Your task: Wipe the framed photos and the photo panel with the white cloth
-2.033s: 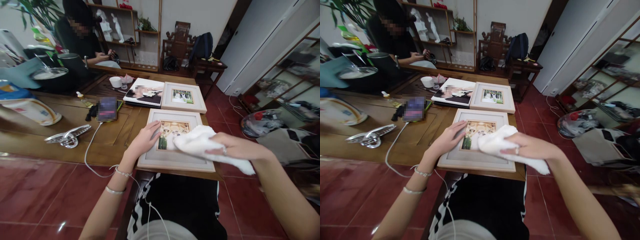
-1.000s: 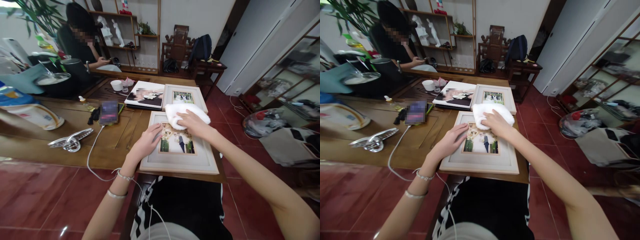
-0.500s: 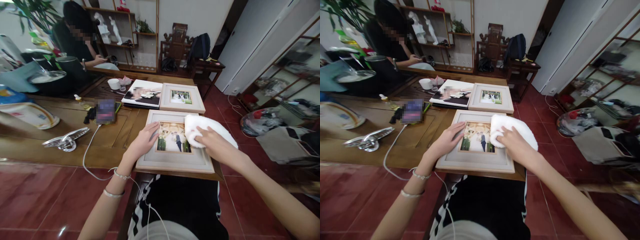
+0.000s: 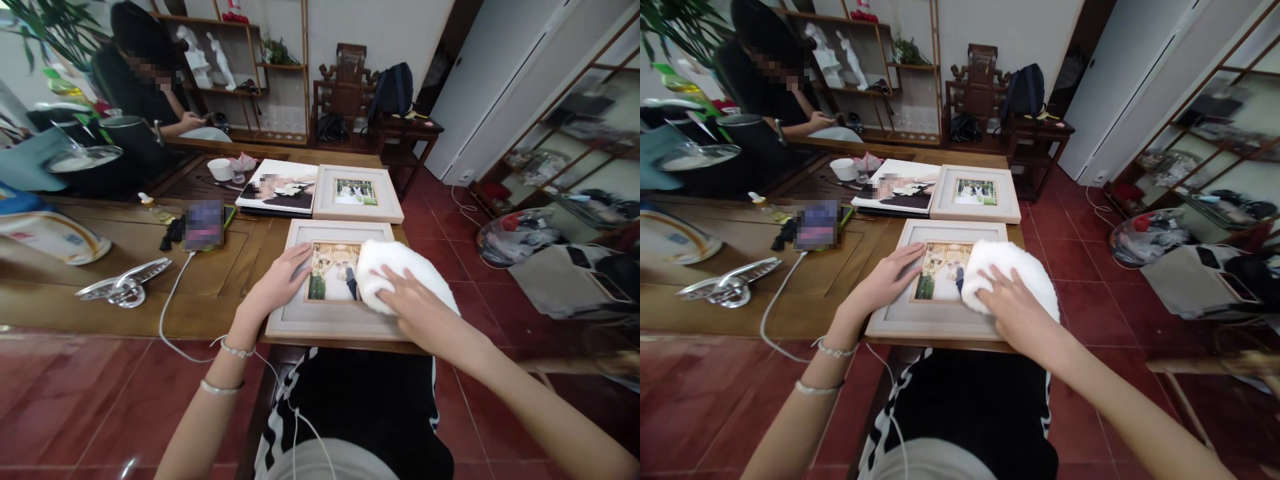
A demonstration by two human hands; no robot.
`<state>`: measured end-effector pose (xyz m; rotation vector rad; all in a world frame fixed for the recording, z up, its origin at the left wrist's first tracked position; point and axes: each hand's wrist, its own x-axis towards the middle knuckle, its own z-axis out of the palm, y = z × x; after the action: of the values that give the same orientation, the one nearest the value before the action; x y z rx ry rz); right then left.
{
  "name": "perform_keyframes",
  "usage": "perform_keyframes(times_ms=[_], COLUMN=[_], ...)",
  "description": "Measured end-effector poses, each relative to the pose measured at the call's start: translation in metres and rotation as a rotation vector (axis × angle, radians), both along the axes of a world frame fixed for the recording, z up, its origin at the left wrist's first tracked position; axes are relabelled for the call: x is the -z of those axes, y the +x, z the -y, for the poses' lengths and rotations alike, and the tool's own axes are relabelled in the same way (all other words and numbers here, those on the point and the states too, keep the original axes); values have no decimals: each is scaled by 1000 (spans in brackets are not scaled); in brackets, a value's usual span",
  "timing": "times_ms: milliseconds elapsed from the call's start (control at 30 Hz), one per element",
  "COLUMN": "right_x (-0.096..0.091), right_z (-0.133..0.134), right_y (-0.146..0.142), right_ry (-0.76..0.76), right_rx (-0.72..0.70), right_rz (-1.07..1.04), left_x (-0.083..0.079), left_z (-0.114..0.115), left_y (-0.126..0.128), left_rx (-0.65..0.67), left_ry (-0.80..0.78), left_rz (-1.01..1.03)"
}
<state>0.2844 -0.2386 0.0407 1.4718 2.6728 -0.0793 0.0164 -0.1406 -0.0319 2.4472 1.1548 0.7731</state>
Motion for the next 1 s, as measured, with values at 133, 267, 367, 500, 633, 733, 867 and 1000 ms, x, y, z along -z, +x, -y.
perform_keyframes(times_ms=[133, 267, 367, 500, 633, 733, 867, 1000], right_x=[20, 28, 32, 35, 28, 17, 7, 5], right_z=[-47, -88, -103, -97, -63, -26, 22, 47], right_y=[3, 7, 5, -3, -11, -17, -23, -29], right_ry=[193, 368, 382, 320, 250, 173, 105, 90], right_rx=[81, 171, 155, 111, 50, -1, -54, -118], right_rz=[-16, -49, -18, 44, 130, 169, 153, 67], left_x=[-2, -2, -1, 0, 2, 3, 4, 4], left_z=[0, 0, 0, 0, -1, -1, -1, -1], left_y=[0, 0, -1, 0, 0, -1, 0, 0], left_rx=[2, 3, -7, -10, -17, -13, -6, 1], left_ry=[-20, -12, -10, -11, -2, 8, 6, 11], left_rz=[-7, 5, 7, 8, 3, 9, 24, 26])
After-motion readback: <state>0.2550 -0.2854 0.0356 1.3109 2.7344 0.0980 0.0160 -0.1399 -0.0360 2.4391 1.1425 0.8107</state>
